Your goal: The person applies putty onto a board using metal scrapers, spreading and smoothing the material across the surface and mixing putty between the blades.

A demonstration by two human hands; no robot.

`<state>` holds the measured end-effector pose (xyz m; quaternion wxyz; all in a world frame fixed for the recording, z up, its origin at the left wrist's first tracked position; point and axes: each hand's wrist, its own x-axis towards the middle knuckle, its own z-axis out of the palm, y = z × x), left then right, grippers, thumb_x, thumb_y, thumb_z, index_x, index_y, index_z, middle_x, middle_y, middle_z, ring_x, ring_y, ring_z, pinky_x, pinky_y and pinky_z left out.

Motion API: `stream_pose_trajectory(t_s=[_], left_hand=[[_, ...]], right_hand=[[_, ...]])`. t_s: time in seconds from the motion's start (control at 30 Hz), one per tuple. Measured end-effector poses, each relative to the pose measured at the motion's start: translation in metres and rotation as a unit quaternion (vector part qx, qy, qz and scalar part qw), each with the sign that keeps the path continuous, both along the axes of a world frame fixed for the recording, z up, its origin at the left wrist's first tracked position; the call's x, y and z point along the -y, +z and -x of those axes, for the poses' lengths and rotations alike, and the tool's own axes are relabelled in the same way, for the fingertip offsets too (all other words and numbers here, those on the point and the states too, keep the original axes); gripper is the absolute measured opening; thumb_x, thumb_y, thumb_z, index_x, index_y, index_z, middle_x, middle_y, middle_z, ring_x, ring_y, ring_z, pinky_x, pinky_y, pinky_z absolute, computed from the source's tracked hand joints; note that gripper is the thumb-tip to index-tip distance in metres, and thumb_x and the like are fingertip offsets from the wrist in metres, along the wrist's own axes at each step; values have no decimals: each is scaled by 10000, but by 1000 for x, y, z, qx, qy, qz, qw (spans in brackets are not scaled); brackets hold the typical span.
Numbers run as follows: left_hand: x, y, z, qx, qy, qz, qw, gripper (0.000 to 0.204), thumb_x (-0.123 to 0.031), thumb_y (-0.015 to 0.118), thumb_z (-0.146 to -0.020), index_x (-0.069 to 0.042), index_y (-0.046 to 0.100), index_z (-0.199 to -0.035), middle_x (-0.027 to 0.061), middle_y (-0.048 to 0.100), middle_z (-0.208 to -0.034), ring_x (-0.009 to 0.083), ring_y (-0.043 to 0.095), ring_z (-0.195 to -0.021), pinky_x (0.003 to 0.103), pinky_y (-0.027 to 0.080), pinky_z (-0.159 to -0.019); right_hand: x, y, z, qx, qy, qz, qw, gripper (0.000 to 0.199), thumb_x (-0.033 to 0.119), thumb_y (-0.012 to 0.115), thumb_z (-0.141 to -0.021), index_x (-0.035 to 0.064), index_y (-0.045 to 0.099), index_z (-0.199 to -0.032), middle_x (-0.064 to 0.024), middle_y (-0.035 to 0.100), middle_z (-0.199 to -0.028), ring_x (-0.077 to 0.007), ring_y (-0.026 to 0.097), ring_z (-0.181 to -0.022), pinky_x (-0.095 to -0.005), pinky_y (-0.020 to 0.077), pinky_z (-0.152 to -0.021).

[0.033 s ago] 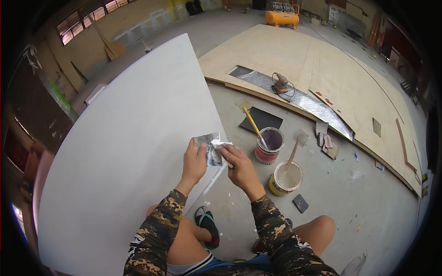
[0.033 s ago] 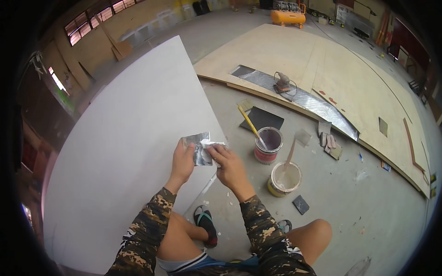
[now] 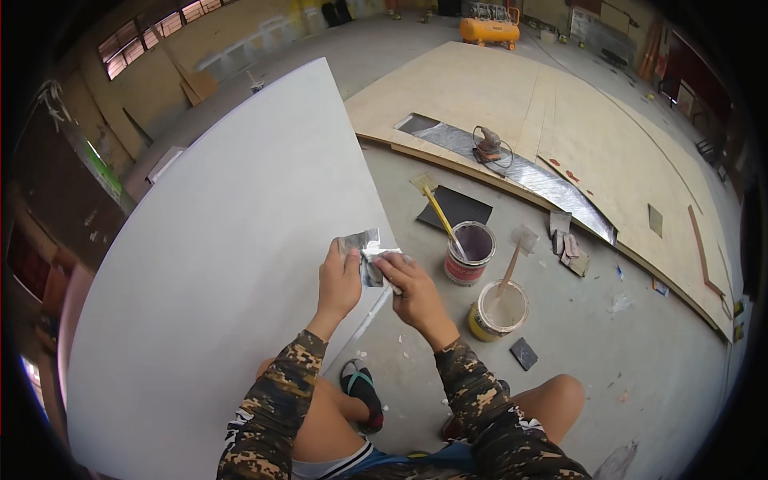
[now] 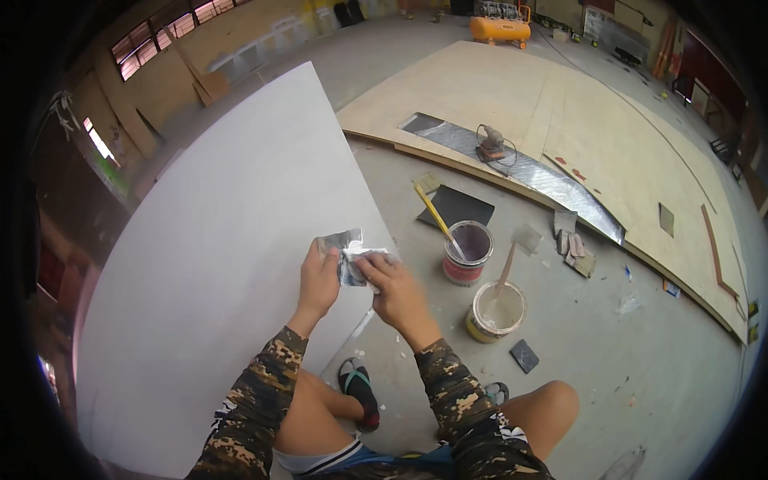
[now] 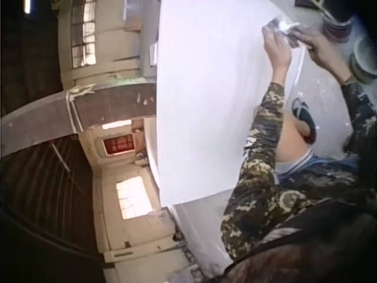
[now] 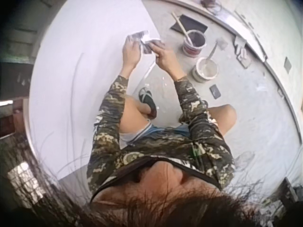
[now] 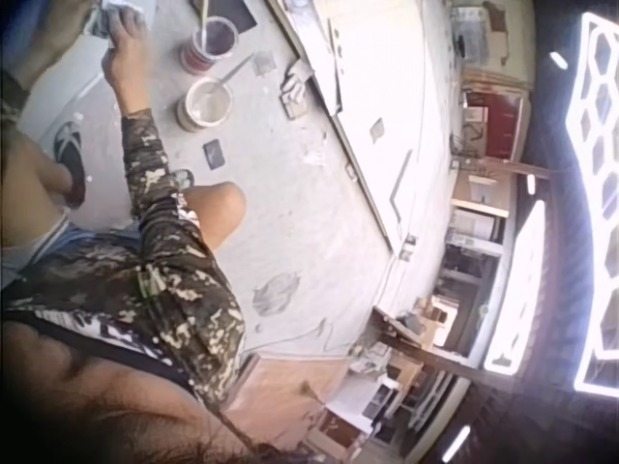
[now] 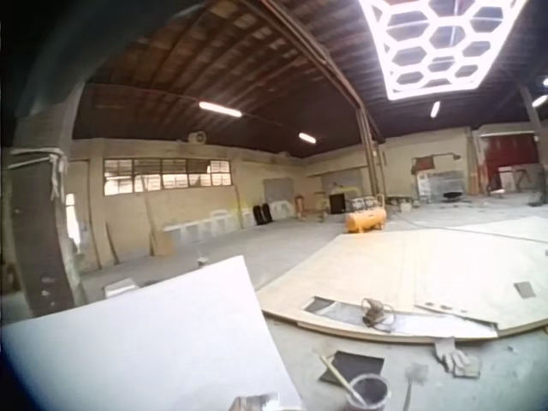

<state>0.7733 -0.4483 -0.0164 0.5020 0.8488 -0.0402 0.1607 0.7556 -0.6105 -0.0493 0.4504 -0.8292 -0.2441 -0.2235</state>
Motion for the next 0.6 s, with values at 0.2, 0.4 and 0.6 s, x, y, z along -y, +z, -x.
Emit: stream_pose_trajectory(t_s=[0.2, 0.4, 0.6], left_hand=[[-36, 9, -22, 158, 122, 90, 976, 256, -195, 477, -1013, 32, 539, -1114, 166, 646, -1009, 278, 631, -911, 375, 484, -809], [-44, 10, -15, 127, 93, 227, 961, 279, -193, 481, -1028, -1, 478, -1230, 84, 569, -1169, 156, 558, -1053, 322, 463, -937], [-52, 1, -13, 119, 79, 353, 924, 297, -178, 488, -1023, 9, 477, -1252, 101, 576, -1179, 162, 556, -1084, 314, 437, -971]], right_hand=[[-8, -66, -36, -95, 166, 45, 981, 531, -114, 470, -773, 56, 616, -1255, -168, 653, -1184, -368, 611, -1069, -403, 478, -955], [-35, -75, -151, -160, -63, -194, 966, 415, 26, 485, -890, 23, 578, -1295, -213, 664, -1043, -302, 619, -910, -367, 487, -815], [-40, -37, -192, -323, -66, -246, 911, 450, 85, 498, -917, 73, 550, -1363, -209, 686, -1135, -246, 660, -1046, -293, 470, -909]])
